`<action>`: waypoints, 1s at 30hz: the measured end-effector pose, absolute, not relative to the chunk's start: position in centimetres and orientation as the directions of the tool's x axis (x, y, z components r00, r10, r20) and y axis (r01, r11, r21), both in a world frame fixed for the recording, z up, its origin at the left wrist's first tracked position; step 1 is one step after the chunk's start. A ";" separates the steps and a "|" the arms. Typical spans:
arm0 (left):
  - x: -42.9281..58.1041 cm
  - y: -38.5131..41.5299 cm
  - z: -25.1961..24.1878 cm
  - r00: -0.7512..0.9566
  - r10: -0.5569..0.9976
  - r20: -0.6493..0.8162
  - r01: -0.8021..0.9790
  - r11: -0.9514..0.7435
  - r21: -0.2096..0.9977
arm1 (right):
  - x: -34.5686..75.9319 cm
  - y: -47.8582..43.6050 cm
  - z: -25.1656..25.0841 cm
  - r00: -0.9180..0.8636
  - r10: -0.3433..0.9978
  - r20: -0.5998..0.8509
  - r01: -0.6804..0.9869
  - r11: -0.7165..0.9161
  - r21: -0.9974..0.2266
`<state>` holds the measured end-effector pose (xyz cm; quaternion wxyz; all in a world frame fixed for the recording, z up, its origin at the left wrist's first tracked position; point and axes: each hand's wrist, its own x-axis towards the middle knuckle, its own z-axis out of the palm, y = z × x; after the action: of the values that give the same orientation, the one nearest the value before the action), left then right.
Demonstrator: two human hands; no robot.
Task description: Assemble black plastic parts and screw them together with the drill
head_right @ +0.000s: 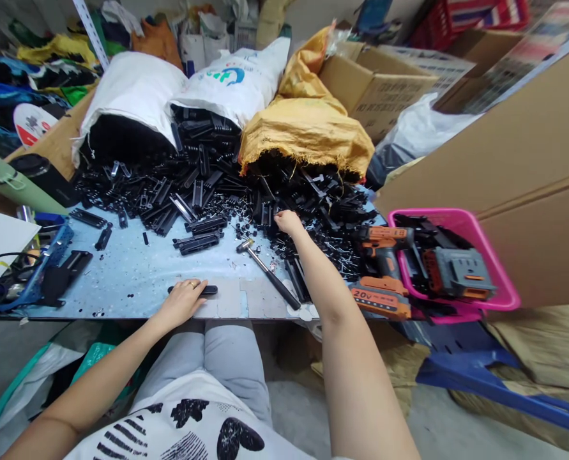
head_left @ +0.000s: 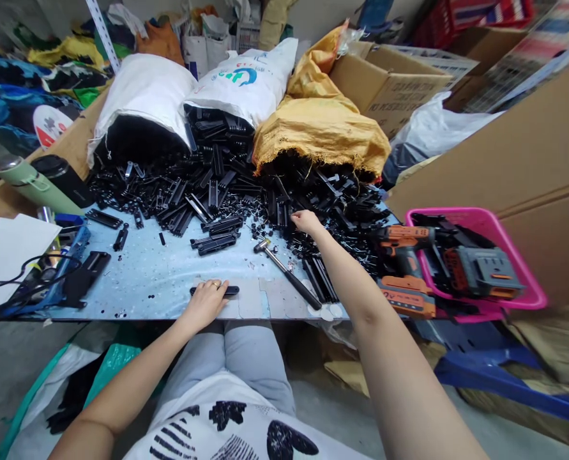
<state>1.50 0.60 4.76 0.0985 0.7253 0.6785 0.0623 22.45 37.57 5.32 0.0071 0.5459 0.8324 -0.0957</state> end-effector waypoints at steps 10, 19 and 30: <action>1.3 0.9 4.3 0.151 0.988 -0.003 0.965 -0.147 0.215 | 21.8 37.1 6.6 -0.718 0.685 -0.124 0.695 0.717 -0.061; 1.2 1.0 4.2 0.140 0.990 -0.017 0.955 -0.131 0.264 | 22.3 26.9 11.0 -0.846 0.533 -0.016 0.484 0.755 -0.443; 1.6 2.2 6.1 0.216 0.970 -0.109 0.921 -0.165 0.354 | 22.3 11.4 6.2 -0.933 0.278 -0.228 0.322 0.928 -0.188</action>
<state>1.58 2.19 6.11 0.1747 0.7598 0.6222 0.0711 22.27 11.38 6.21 0.0993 0.1535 0.9767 -0.1120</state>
